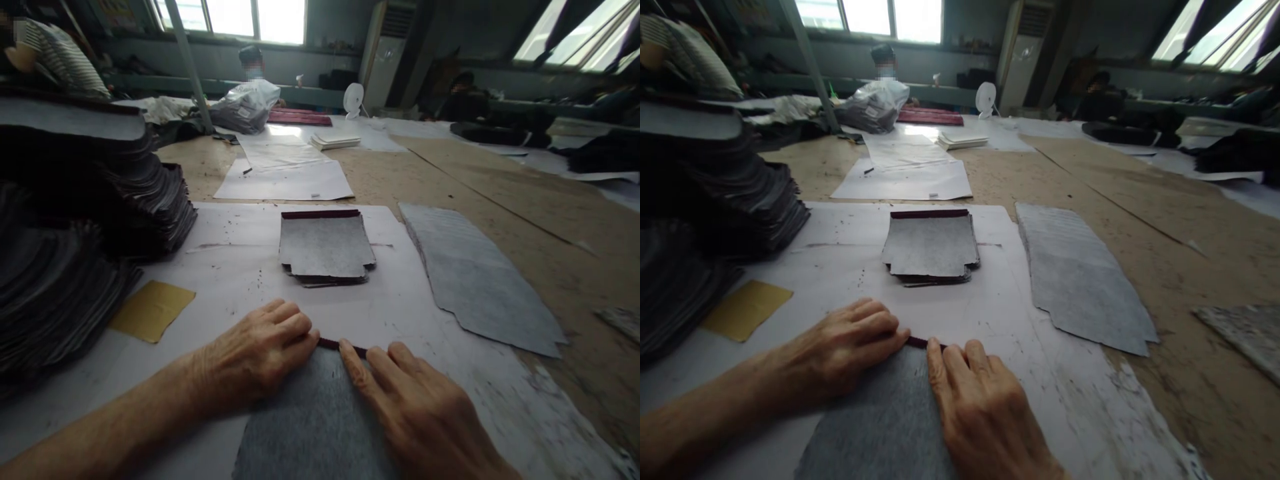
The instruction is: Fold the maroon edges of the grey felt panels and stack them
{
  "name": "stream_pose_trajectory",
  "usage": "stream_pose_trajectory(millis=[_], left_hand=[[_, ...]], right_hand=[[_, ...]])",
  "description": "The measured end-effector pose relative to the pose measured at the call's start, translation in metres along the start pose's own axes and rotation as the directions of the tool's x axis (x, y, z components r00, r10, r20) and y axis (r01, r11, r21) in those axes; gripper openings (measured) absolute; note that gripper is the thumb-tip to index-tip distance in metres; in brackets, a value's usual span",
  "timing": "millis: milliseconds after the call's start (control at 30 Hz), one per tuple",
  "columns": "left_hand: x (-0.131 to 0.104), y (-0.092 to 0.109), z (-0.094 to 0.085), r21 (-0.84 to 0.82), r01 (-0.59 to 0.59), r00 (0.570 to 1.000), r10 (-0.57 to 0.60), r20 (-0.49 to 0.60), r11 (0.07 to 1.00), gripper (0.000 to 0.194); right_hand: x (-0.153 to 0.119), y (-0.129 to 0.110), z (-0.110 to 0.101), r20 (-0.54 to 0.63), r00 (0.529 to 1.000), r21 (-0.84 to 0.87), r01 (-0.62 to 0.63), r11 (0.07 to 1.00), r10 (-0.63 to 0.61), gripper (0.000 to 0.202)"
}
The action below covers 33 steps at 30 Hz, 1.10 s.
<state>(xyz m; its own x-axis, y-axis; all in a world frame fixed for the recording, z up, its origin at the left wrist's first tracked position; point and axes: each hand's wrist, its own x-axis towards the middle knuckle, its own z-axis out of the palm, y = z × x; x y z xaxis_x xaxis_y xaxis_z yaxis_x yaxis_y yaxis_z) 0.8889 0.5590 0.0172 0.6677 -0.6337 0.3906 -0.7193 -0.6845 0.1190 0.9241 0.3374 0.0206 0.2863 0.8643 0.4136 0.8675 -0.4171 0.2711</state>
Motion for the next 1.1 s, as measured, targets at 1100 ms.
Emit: stream_pose_trajectory(millis=[1100], left_hand=[[-0.016, -0.019, -0.01, -0.007, 0.001, 0.999, 0.0, 0.045, 1.0, 0.016]], right_hand=[[0.05, -0.004, 0.021, -0.076, 0.993, 0.361, 0.116, 0.925, -0.095, 0.033]])
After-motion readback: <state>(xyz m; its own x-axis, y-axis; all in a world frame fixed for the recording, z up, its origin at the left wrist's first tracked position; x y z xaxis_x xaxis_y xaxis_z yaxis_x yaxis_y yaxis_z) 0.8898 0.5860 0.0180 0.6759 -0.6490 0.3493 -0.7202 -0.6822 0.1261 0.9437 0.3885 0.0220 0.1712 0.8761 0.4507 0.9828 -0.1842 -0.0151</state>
